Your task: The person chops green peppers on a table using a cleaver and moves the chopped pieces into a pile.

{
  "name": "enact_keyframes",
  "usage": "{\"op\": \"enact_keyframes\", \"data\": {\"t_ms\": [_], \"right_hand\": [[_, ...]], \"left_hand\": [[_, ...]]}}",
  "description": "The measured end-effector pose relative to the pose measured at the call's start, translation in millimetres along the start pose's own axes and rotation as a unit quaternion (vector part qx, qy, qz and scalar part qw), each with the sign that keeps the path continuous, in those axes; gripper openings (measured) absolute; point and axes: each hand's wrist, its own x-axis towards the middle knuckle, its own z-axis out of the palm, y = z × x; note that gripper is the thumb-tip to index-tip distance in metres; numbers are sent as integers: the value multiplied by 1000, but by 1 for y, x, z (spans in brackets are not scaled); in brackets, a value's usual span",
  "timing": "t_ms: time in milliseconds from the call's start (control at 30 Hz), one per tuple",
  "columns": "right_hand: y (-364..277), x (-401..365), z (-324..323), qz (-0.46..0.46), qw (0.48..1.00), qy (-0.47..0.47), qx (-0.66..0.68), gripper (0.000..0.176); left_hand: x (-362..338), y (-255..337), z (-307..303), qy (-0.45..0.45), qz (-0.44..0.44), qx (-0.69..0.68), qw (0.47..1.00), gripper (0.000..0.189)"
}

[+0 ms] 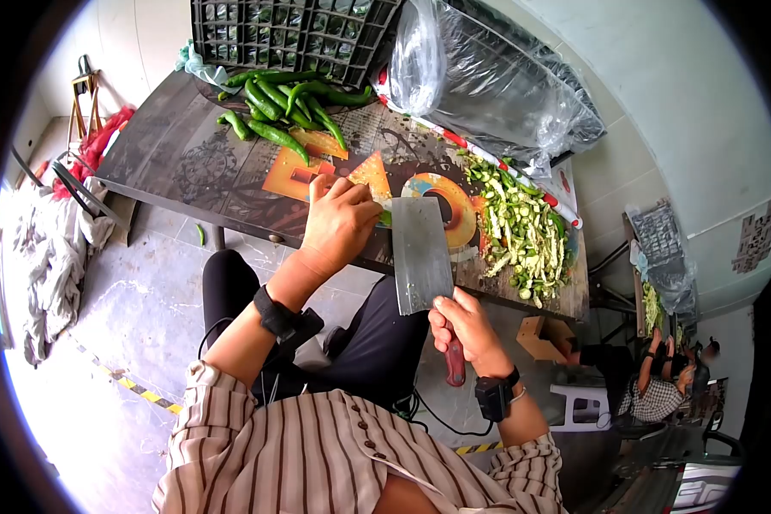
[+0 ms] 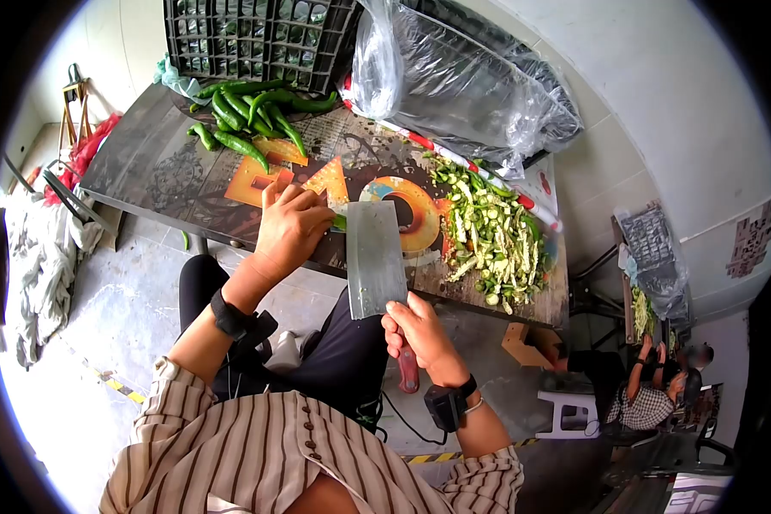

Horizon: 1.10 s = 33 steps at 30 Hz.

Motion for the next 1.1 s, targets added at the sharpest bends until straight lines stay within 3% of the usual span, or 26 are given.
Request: {"op": "enact_keyframes", "data": {"t_ms": [233,367,567,700,833,1100], "right_hand": [[-3,5,2,3,1000,6,15,11],[-11,4,1,-11,1000,5,-13,11],[-48,-7,-6,-128,982,93,-102,10],[-72,-9,-3,-131,948,112,-269,12],[-80,5,-2,-202,846,120,-479,18],[-100,17,24,-238,777,71,-578,17]], "left_hand": [[3,-8,10,-26,5,83,996,7],[1,-5,8,-20,7,63,998,5],[-3,-3,6,-12,3,18,1000,3],[-2,-1,9,-19,-8,41,999,6],[-3,-1,9,-15,-22,17,999,6],[-5,-3,7,-28,-22,-8,999,7]]}}
